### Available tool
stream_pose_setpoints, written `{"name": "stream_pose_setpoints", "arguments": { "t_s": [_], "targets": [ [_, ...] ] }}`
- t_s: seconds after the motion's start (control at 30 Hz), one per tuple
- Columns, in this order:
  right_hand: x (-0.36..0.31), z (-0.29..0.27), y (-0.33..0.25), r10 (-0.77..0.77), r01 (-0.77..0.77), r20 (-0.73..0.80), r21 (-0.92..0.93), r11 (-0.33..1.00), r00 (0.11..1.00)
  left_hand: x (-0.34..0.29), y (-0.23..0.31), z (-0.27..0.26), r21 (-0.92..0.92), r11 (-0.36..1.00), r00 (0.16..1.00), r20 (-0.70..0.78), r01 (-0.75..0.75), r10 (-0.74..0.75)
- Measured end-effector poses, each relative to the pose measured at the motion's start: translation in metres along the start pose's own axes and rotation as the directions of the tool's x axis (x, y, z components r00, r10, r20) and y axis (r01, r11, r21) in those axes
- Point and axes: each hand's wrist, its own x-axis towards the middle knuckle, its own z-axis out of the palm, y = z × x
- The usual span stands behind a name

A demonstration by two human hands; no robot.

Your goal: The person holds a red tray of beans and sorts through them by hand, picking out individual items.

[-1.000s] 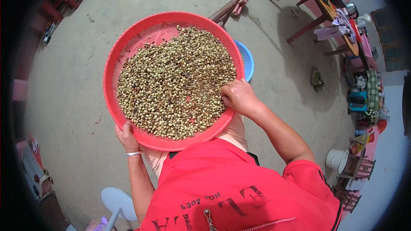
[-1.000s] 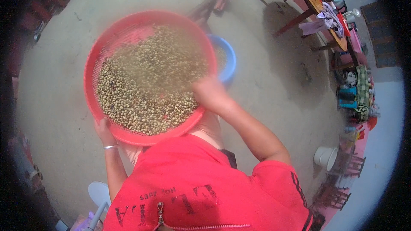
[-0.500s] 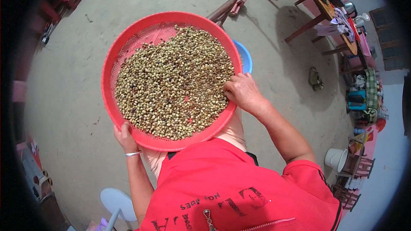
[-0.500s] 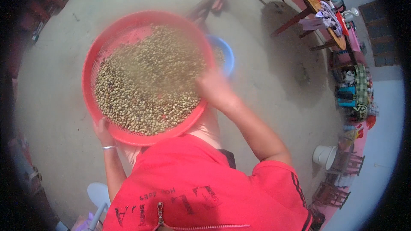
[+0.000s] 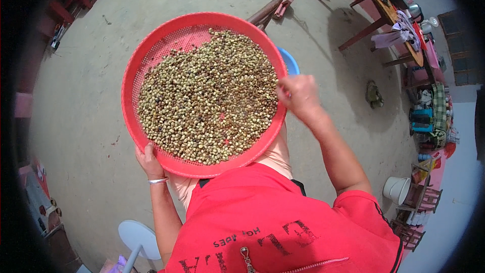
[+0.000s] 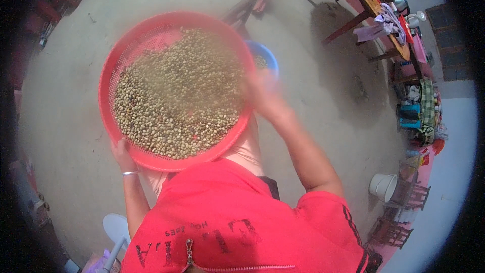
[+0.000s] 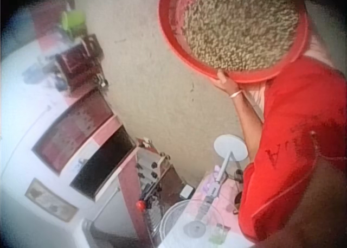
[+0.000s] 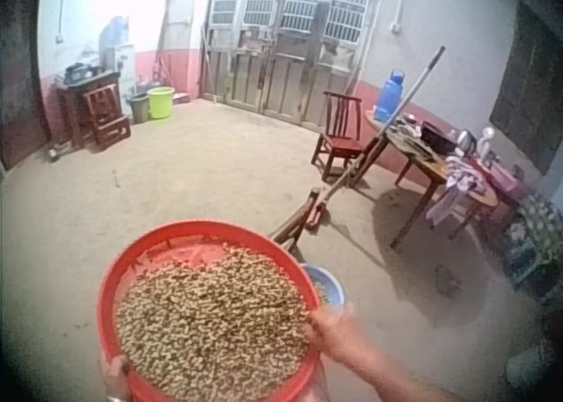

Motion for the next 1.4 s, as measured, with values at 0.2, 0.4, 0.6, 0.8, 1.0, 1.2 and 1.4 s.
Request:
{"name": "stream_pose_setpoints", "arguments": {
  "t_s": [0.2,0.4,0.6,0.8,1.0,1.2,1.4],
  "targets": [
    [-0.004,0.004,0.020,-0.036,0.053,-0.127,0.128,0.990,0.991,0.000,0.001,0.002,-0.026,0.999,1.000,-0.011,0.021,-0.021],
    [-0.015,0.023,-0.016,-0.317,0.275,0.176,0.228,0.934,0.932,-0.001,0.004,0.004,0.027,0.999,1.000,-0.023,0.020,-0.020],
    [-0.017,0.032,-0.018,-0.329,0.292,0.138,0.236,0.927,0.934,-0.003,0.006,0.007,0.002,1.000,0.999,-0.035,0.007,-0.007],
    [-0.019,0.031,-0.012,-0.277,0.247,0.075,0.273,0.930,0.958,0.000,0.004,0.001,0.043,0.999,1.000,-0.016,0.027,-0.026],
    [-0.001,-0.014,0.017,0.076,-0.038,-0.259,0.149,0.988,0.963,-0.002,0.004,0.003,0.005,1.000,1.000,-0.014,0.000,0.000],
    [-0.016,0.020,-0.012,-0.246,0.246,-0.040,0.299,0.922,0.968,-0.001,0.000,0.000,0.004,0.999,0.999,-0.019,0.032,-0.032],
    [-0.013,0.030,-0.035,-0.256,0.218,0.048,0.392,0.894,0.965,-0.002,0.007,0.004,0.047,0.998,0.999,-0.041,0.030,-0.028]
  ]
}}
